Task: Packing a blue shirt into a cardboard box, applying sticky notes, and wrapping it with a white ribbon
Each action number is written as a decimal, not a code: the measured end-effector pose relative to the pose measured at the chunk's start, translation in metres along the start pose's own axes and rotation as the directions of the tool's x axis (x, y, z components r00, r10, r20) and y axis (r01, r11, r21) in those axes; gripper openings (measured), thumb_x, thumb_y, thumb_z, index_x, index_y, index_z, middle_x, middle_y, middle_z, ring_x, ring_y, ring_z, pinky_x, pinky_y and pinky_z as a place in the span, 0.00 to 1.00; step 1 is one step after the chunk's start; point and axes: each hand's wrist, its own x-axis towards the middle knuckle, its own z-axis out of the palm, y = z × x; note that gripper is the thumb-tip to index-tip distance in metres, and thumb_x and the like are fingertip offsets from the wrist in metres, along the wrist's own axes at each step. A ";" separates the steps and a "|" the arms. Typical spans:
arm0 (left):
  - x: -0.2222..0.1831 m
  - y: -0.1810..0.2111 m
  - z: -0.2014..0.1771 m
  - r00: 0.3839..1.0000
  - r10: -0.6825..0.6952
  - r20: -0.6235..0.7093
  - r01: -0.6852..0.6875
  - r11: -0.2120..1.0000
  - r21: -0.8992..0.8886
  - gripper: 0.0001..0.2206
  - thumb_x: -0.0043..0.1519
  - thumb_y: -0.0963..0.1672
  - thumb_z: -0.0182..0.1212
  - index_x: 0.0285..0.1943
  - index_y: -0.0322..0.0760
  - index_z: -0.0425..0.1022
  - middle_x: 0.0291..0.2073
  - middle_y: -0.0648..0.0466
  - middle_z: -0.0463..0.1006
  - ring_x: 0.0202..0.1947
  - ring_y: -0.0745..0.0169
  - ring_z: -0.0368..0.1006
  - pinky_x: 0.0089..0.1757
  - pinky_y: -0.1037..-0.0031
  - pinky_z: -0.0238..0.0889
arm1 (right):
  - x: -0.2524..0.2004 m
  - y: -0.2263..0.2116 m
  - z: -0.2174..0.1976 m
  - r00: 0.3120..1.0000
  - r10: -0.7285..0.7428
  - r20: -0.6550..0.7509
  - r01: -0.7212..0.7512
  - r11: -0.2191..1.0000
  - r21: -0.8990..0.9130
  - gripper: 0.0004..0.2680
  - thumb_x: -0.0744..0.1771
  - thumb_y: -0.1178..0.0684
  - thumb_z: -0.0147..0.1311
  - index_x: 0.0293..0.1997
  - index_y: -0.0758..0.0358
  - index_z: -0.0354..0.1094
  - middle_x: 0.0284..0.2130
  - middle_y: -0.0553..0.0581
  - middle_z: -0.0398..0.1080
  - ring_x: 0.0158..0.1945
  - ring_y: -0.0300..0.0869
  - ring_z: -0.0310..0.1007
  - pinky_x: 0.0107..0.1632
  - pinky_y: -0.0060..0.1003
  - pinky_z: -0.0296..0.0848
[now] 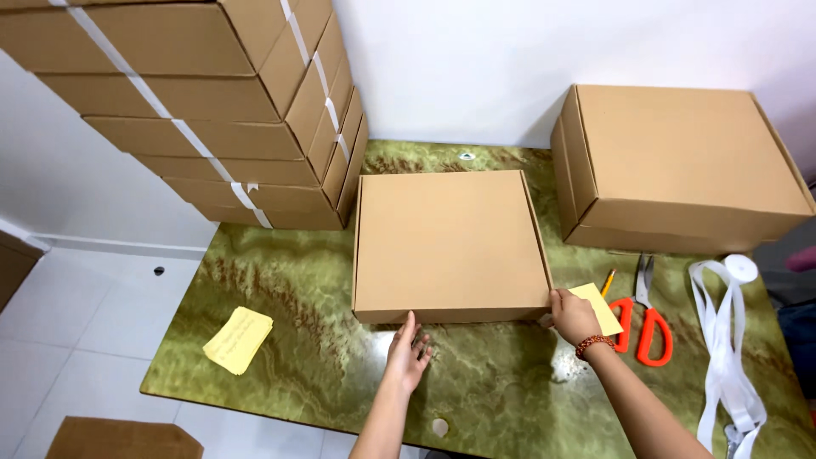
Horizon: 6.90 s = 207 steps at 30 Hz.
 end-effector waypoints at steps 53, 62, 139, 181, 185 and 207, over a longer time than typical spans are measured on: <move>0.046 0.114 0.071 0.870 0.310 0.384 -0.478 0.336 0.812 0.40 0.63 0.58 0.68 0.82 0.46 0.57 0.78 0.32 0.55 0.77 0.30 0.53 0.69 0.43 0.54 | -0.002 0.001 -0.017 0.779 -0.551 -0.299 0.545 0.831 -0.110 0.27 0.67 0.48 0.60 0.77 0.61 0.58 0.68 0.67 0.65 0.72 0.59 0.63 0.74 0.56 0.59; -0.046 0.082 0.029 0.948 0.174 0.267 -0.275 0.023 0.961 0.58 0.56 0.47 0.78 0.87 0.51 0.29 0.77 0.31 0.55 0.79 0.28 0.48 0.72 0.46 0.48 | -0.017 -0.040 -0.008 0.927 -0.275 0.256 0.376 0.671 -0.640 0.48 0.60 0.31 0.71 0.84 0.35 0.26 0.70 0.46 0.62 0.78 0.41 0.54 0.80 0.66 0.33; -0.224 0.114 -0.018 0.679 0.237 0.695 -0.497 0.844 0.198 0.08 0.69 0.44 0.62 0.50 0.33 0.80 0.25 0.52 0.78 0.24 0.64 0.78 0.22 0.80 0.68 | -0.169 0.010 -0.181 0.889 -0.426 -0.167 0.212 0.060 0.975 0.11 0.74 0.45 0.54 0.56 0.61 0.70 0.46 0.65 0.78 0.46 0.54 0.83 0.48 0.45 0.85; -0.270 0.003 -0.126 0.763 0.312 0.566 -0.597 0.675 0.433 0.15 0.69 0.39 0.55 0.65 0.40 0.74 0.21 0.55 0.70 0.23 0.73 0.60 0.24 0.87 0.54 | -0.401 -0.181 0.101 0.992 -0.121 0.046 -0.005 0.322 0.947 0.13 0.72 0.53 0.55 0.26 0.66 0.70 0.14 0.47 0.53 0.15 0.36 0.57 0.21 0.27 0.60; -0.272 0.012 -0.122 0.762 0.339 0.551 -0.587 0.720 0.370 0.13 0.69 0.37 0.56 0.61 0.39 0.73 0.22 0.57 0.69 0.23 0.74 0.60 0.24 0.86 0.53 | -0.369 -0.147 0.099 1.000 0.004 -0.002 0.001 0.362 0.932 0.14 0.71 0.46 0.58 0.30 0.65 0.69 0.16 0.50 0.62 0.19 0.37 0.66 0.23 0.28 0.65; -0.254 0.052 -0.144 0.789 0.336 0.515 -0.539 0.781 0.316 0.12 0.66 0.36 0.58 0.53 0.41 0.64 0.20 0.56 0.62 0.21 0.71 0.54 0.24 0.84 0.47 | -0.338 0.008 -0.037 0.925 0.343 -0.162 0.024 0.374 0.927 0.12 0.69 0.53 0.55 0.25 0.62 0.64 0.17 0.48 0.50 0.19 0.33 0.53 0.22 0.24 0.52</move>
